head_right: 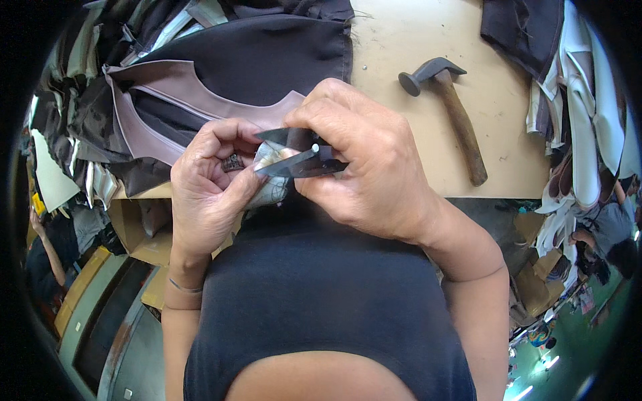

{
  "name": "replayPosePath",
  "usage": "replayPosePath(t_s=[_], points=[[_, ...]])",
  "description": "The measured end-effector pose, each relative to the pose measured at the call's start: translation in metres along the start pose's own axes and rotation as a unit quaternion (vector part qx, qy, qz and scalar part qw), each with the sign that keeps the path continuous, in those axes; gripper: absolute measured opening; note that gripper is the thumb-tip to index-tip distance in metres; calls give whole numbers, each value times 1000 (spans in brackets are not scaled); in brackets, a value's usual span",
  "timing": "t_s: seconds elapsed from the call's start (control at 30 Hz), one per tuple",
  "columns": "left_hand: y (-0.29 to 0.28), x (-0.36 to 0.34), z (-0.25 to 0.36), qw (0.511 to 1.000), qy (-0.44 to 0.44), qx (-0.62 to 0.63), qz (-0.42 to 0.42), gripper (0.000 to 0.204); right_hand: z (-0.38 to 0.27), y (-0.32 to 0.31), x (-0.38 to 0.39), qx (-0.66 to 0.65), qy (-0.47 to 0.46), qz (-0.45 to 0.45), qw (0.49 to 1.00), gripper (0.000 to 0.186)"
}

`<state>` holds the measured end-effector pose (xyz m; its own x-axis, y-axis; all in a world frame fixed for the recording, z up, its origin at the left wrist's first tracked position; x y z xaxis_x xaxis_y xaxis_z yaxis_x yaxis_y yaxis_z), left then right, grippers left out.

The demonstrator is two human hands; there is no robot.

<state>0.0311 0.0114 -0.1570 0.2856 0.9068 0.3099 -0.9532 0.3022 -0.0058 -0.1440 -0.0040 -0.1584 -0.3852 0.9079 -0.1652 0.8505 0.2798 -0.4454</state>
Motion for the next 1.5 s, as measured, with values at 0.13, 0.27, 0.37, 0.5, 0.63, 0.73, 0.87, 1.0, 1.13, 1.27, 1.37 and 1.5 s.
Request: replayPosePath(t_s=[0.13,0.27,0.37,0.5,0.63,0.73,0.87,1.0,1.13,1.27,1.37,1.5], points=[[6,-3,5,999,29,-38,4,37,-5,-1,4,83,-15,23,996,19],[8,-6,7,999,26,-26,-14,41,-10,-2,8,113,-30,26,993,21],[10,-7,3,997,73,-31,-22,44,-5,1,9,112,-22,22,993,22],[9,-8,0,990,111,-73,-46,49,-3,4,10,166,-27,6,986,24],[8,-8,-3,990,113,-68,-53,48,-10,-1,8,168,-13,-38,985,24],[10,-10,-5,989,127,-57,-43,39,-10,0,10,156,-2,-46,987,22],[9,-10,-8,998,67,13,-10,32,-3,5,10,201,-95,-34,974,16],[7,-12,-7,989,-25,142,25,26,7,10,13,216,-248,-5,944,15],[-42,-33,-21,962,92,213,143,18,9,-7,21,142,-172,-50,973,12],[-31,-26,-9,986,35,155,55,13,26,-35,26,-21,2,-64,998,17],[-17,-25,1,991,-32,128,2,15,12,-24,20,-40,73,-3,997,17],[-6,-23,1,994,8,107,-22,16,8,-20,11,-92,24,11,995,20]])
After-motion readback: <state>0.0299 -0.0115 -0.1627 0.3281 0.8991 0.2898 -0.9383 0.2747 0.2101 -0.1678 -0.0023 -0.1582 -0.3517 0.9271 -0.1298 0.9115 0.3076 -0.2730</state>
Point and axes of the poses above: each hand's wrist, its own x-axis away from the middle knuckle, its own y-axis out of the palm, z = x × y, the point moved 1 cm from there along -x, towards the middle knuckle
